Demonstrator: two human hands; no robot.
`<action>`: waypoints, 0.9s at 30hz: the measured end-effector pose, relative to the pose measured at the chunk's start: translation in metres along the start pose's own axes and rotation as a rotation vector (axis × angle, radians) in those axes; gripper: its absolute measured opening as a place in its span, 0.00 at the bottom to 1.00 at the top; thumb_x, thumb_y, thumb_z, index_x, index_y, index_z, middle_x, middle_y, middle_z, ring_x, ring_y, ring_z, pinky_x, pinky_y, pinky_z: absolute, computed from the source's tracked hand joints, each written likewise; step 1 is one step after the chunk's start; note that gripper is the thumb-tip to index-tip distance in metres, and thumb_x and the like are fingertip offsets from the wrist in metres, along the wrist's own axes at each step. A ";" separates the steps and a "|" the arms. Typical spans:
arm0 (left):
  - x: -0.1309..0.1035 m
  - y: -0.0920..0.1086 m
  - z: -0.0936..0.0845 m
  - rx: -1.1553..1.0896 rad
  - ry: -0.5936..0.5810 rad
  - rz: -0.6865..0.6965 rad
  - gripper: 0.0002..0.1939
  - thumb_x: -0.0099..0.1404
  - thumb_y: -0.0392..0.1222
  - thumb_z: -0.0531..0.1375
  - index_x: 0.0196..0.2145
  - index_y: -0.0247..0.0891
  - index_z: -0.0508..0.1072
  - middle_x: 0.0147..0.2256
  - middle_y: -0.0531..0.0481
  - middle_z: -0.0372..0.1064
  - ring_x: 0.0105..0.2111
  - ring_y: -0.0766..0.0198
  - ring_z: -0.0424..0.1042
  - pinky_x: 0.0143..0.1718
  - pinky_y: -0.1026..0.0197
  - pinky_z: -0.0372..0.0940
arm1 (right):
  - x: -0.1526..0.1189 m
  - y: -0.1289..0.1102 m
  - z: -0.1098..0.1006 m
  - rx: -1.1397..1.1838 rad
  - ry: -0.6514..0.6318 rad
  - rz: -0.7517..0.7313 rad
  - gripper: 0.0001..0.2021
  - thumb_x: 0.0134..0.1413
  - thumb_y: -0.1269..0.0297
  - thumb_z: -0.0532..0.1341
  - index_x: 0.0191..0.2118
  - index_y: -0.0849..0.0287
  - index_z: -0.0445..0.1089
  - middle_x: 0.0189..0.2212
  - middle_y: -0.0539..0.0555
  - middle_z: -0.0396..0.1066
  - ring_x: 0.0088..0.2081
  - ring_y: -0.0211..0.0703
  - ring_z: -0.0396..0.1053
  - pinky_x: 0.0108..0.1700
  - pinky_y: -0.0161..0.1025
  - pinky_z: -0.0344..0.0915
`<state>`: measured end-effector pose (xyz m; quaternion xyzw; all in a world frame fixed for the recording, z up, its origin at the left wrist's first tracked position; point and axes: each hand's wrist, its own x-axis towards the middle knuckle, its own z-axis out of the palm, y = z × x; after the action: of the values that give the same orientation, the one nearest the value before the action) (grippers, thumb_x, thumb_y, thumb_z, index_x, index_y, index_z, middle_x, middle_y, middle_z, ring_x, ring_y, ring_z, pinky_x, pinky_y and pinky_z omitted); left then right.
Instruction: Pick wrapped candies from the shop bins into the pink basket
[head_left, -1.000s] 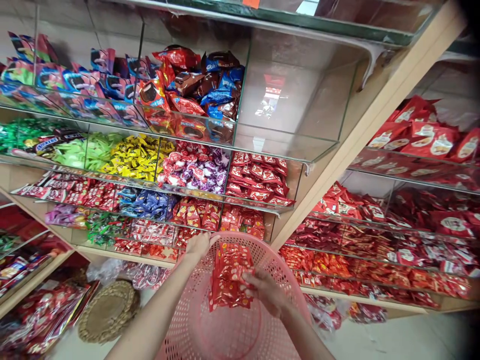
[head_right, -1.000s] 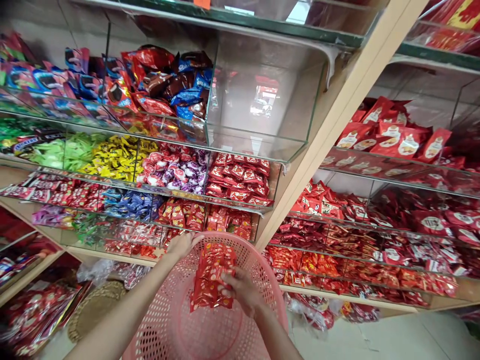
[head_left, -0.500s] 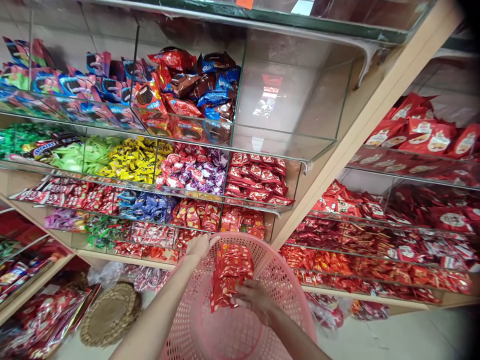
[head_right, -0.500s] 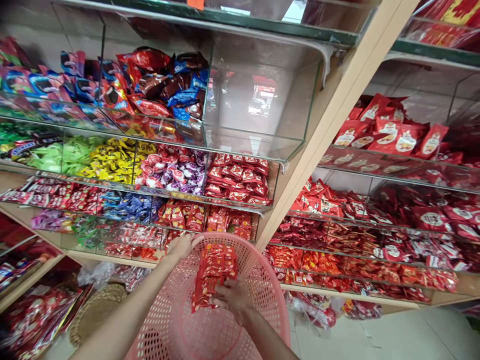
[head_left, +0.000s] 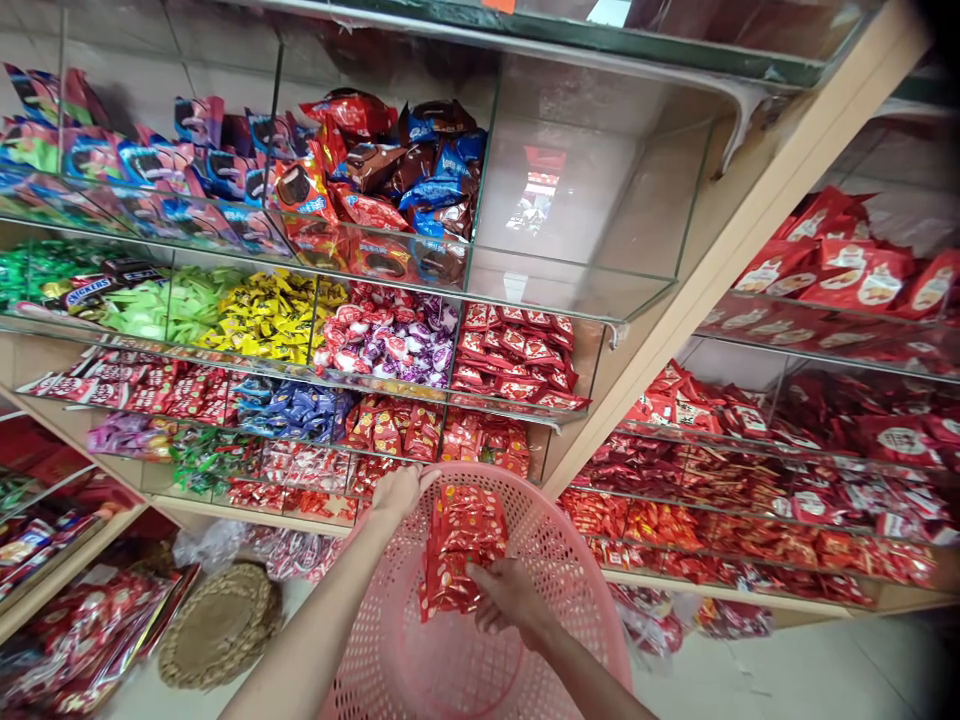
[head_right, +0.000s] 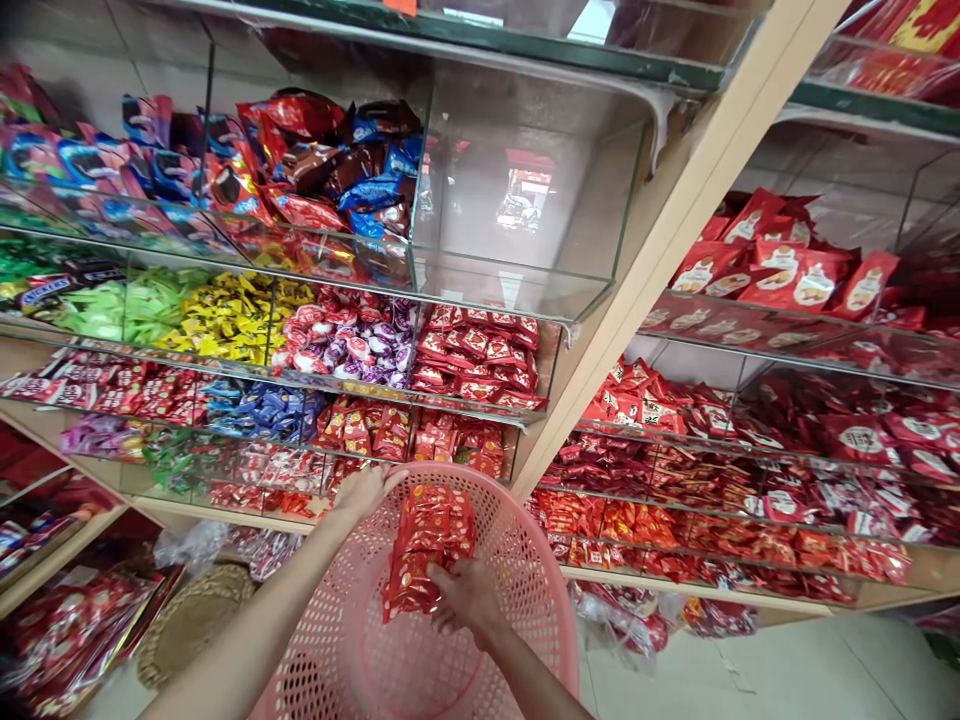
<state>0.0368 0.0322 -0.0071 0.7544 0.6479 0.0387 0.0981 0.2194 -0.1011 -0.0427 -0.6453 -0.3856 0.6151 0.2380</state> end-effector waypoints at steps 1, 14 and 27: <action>0.000 0.000 0.000 0.000 0.002 0.001 0.31 0.61 0.63 0.37 0.36 0.39 0.71 0.35 0.41 0.74 0.37 0.49 0.73 0.36 0.53 0.64 | -0.001 -0.001 -0.001 -0.045 0.004 -0.025 0.19 0.48 0.44 0.53 0.25 0.57 0.54 0.10 0.48 0.65 0.13 0.38 0.64 0.14 0.30 0.57; 0.000 0.002 -0.002 0.010 -0.014 -0.019 0.30 0.62 0.62 0.39 0.38 0.38 0.71 0.36 0.39 0.74 0.38 0.51 0.73 0.37 0.55 0.64 | 0.047 -0.119 -0.074 -0.732 0.535 -0.794 0.07 0.54 0.68 0.50 0.35 0.60 0.64 0.27 0.52 0.69 0.28 0.37 0.66 0.33 0.32 0.58; 0.000 0.002 0.000 0.019 -0.022 -0.013 0.33 0.62 0.62 0.36 0.40 0.37 0.70 0.36 0.38 0.74 0.39 0.48 0.72 0.37 0.52 0.64 | 0.030 -0.017 0.090 -1.428 0.069 -0.847 0.11 0.54 0.67 0.54 0.41 0.65 0.67 0.40 0.60 0.69 0.47 0.49 0.61 0.50 0.45 0.57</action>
<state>0.0388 0.0323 -0.0068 0.7516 0.6518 0.0233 0.0983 0.1263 -0.0820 -0.0596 -0.4598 -0.8859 0.0607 -0.0058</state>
